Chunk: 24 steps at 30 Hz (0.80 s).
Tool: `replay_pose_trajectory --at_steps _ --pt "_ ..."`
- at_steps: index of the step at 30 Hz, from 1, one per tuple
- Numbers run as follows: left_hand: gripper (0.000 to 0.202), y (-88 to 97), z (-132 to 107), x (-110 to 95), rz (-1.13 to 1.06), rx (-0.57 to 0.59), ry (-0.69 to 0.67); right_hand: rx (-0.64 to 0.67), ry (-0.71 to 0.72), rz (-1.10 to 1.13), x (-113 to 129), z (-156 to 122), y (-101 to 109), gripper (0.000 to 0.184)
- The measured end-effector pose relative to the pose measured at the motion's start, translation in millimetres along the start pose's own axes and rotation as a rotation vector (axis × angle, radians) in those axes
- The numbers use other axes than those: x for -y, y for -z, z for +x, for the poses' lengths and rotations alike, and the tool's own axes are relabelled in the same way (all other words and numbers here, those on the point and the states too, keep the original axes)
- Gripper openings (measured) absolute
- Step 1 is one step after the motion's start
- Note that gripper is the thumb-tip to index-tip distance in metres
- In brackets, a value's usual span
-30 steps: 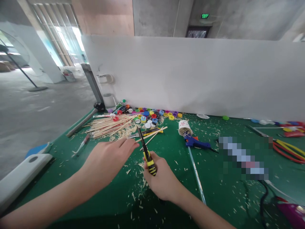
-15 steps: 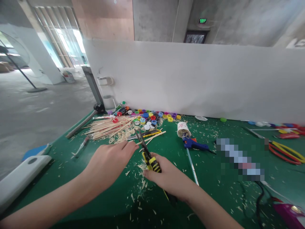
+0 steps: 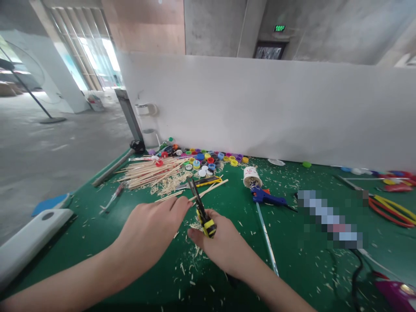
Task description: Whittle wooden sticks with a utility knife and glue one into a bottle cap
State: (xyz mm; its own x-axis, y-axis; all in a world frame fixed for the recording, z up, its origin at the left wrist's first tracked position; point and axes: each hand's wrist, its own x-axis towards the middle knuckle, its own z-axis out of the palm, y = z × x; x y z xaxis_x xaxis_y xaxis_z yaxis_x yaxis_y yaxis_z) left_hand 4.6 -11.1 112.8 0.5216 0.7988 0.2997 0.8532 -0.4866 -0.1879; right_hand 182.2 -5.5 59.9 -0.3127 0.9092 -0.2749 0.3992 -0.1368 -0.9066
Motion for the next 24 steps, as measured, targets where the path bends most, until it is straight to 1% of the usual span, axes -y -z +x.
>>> replay_pose_trajectory --at_steps 4,9,13,16,19,21,24 --pt "0.031 3.3 0 2 -0.004 0.088 0.014 0.014 0.01 0.061 -5 2 -2 0.034" --pt "0.023 3.7 2 2 -0.017 0.151 0.045 0.034 0.035 0.145 -14 6 -3 0.033" --pt "0.019 0.0 2 1 -0.038 0.143 0.024 0.024 0.047 0.099 -15 6 -2 0.034" --pt "0.018 -2.0 1 1 -0.029 0.13 0.006 0.032 0.021 0.046 -8 3 0 0.036" --pt "0.018 -1.3 1 0 -0.018 0.115 -0.005 0.045 -0.004 0.022 1 0 1 0.034" --pt "0.02 0.8 1 -1 -0.013 0.099 -0.019 0.049 0.015 0.017 6 -1 0 0.034" --pt "0.026 5.3 -1 -4 0.0 0.094 -0.048 0.072 0.079 0.042 8 -2 -2 0.036"
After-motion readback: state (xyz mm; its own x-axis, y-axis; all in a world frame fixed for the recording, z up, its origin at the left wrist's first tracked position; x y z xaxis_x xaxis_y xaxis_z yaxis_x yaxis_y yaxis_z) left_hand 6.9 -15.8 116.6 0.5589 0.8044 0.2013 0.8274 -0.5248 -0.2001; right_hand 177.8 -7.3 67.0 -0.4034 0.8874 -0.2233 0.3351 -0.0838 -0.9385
